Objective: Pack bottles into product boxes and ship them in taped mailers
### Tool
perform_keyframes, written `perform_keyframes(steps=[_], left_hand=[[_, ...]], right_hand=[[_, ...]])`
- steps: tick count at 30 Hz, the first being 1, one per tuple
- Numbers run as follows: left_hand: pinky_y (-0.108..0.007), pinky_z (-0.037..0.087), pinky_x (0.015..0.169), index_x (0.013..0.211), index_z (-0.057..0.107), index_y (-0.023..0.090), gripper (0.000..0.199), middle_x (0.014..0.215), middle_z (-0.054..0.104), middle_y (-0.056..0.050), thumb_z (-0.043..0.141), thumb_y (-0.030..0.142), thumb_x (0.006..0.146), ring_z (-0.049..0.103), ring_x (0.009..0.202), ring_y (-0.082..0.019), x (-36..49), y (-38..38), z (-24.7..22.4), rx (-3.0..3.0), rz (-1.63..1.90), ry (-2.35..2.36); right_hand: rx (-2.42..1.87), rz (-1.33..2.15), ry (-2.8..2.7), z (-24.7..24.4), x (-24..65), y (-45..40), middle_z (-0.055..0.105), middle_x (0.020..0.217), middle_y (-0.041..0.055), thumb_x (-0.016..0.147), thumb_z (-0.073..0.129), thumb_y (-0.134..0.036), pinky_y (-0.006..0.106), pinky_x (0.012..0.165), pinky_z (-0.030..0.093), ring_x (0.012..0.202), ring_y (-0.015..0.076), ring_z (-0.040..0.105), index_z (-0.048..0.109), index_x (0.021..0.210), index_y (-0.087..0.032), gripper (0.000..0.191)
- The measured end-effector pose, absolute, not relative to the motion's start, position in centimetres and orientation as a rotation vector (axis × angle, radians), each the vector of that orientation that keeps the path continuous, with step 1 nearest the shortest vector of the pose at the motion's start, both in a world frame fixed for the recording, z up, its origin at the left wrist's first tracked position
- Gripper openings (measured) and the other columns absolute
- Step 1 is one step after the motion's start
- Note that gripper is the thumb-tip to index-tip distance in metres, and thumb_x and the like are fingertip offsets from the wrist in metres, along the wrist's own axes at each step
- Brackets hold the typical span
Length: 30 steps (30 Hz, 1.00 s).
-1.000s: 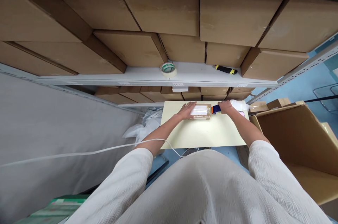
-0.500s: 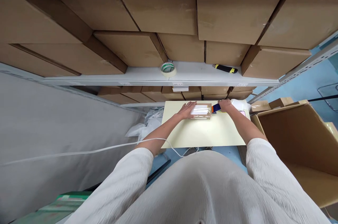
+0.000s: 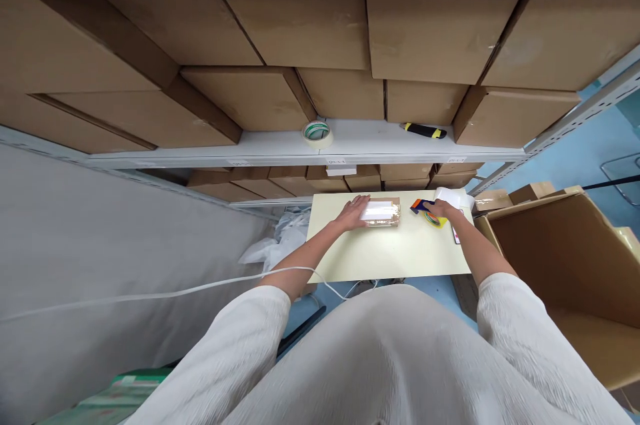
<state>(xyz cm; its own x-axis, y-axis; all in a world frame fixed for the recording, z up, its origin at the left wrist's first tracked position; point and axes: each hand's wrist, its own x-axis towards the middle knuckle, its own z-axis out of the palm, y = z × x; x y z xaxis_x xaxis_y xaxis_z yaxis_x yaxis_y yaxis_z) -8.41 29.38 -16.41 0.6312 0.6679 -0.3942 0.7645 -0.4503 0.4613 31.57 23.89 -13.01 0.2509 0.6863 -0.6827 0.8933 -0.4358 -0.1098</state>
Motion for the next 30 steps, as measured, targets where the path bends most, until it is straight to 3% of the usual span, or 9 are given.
perform_keyframes(steps=[2,6,15,25,30], left_hand=[[-0.058,0.015,0.137,0.176,-0.001,0.029,0.125,0.185,0.014,-0.014,0.082,0.042,0.083,0.005,0.172,-0.036,-8.4,29.4,-16.5,2.243,-0.197,1.113],[-0.057,0.014,0.137,0.176,0.000,0.029,0.125,0.185,0.015,-0.014,0.083,0.042,0.083,0.007,0.172,-0.036,-8.5,29.4,-16.7,2.252,-0.187,1.117],[-0.056,0.015,0.137,0.175,0.002,0.029,0.125,0.185,0.015,-0.014,0.085,0.042,0.082,0.007,0.172,-0.035,-8.4,29.3,-17.0,2.249,-0.203,1.131],[-0.056,0.012,0.138,0.176,0.004,0.029,0.121,0.185,0.013,-0.012,0.082,0.045,0.084,0.005,0.172,-0.034,-8.5,28.8,-16.5,2.240,-0.221,1.143],[-0.057,0.011,0.138,0.175,0.002,0.030,0.121,0.185,0.012,-0.013,0.080,0.048,0.085,0.004,0.172,-0.034,-8.6,28.9,-16.7,2.239,-0.218,1.130]], right_hand=[[2.334,-1.023,1.422,-13.7,32.0,22.4,0.076,0.124,0.0224,0.104,0.045,-0.053,0.035,0.082,0.052,0.109,0.0327,0.074,0.066,0.130,-0.011,0.054],[2.404,-0.986,1.491,-15.3,30.8,19.1,0.076,0.125,0.0192,0.103,0.050,-0.043,0.036,0.085,0.051,0.108,0.0319,0.073,0.060,0.139,-0.013,0.048],[2.491,-0.679,1.518,-19.0,26.3,14.5,0.063,0.143,0.0215,0.106,0.047,-0.033,0.041,0.102,0.049,0.132,0.0326,0.061,0.051,0.147,-0.012,0.046],[2.421,-0.701,1.539,-19.4,25.2,13.5,0.068,0.130,0.0185,0.105,0.047,-0.029,0.041,0.088,0.054,0.113,0.0311,0.068,0.054,0.146,-0.021,0.043],[2.427,-0.644,1.567,-17.7,24.6,13.4,0.065,0.137,0.0226,0.105,0.044,-0.030,0.041,0.088,0.054,0.119,0.0335,0.066,0.054,0.143,-0.015,0.042]])
